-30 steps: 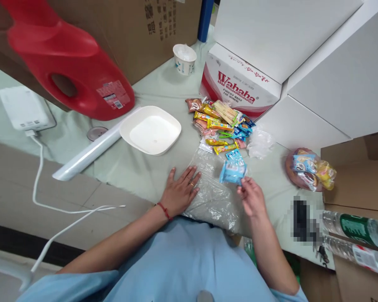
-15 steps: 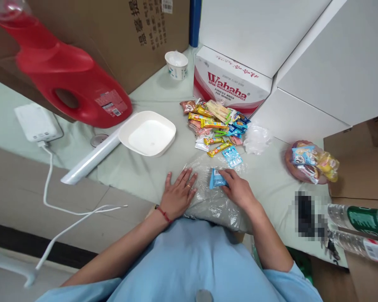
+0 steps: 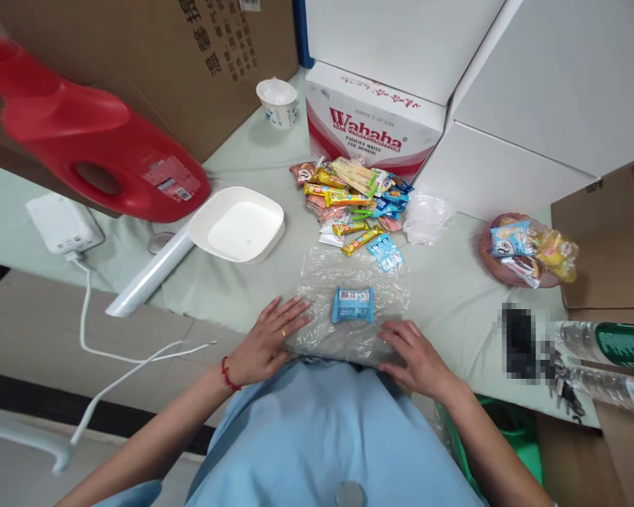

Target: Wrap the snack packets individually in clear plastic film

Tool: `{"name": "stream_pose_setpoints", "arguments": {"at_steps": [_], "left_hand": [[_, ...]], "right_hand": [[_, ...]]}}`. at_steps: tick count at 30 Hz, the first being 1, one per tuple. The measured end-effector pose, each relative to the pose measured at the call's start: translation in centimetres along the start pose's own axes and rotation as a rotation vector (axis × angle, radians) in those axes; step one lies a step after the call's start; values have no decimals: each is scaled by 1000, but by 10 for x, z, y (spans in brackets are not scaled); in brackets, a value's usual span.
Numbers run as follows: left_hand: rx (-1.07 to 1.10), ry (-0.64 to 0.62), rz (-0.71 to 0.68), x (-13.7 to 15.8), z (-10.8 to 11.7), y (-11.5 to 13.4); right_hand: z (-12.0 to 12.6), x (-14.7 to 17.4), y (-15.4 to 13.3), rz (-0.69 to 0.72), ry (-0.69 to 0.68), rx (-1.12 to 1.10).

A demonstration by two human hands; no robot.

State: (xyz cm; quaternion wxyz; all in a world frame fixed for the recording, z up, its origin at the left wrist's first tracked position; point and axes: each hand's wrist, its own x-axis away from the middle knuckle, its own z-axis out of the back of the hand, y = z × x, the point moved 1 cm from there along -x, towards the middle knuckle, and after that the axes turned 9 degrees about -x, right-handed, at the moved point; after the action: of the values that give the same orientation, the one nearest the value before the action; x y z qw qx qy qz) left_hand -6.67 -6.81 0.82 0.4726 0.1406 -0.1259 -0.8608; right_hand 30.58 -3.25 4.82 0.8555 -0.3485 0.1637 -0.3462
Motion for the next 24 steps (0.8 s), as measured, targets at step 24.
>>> {"name": "stream_pose_setpoints", "arguments": {"at_steps": [24], "left_hand": [[-117, 20, 567, -120, -2, -27]], "right_hand": [[53, -115, 43, -351, 94, 321]]}}
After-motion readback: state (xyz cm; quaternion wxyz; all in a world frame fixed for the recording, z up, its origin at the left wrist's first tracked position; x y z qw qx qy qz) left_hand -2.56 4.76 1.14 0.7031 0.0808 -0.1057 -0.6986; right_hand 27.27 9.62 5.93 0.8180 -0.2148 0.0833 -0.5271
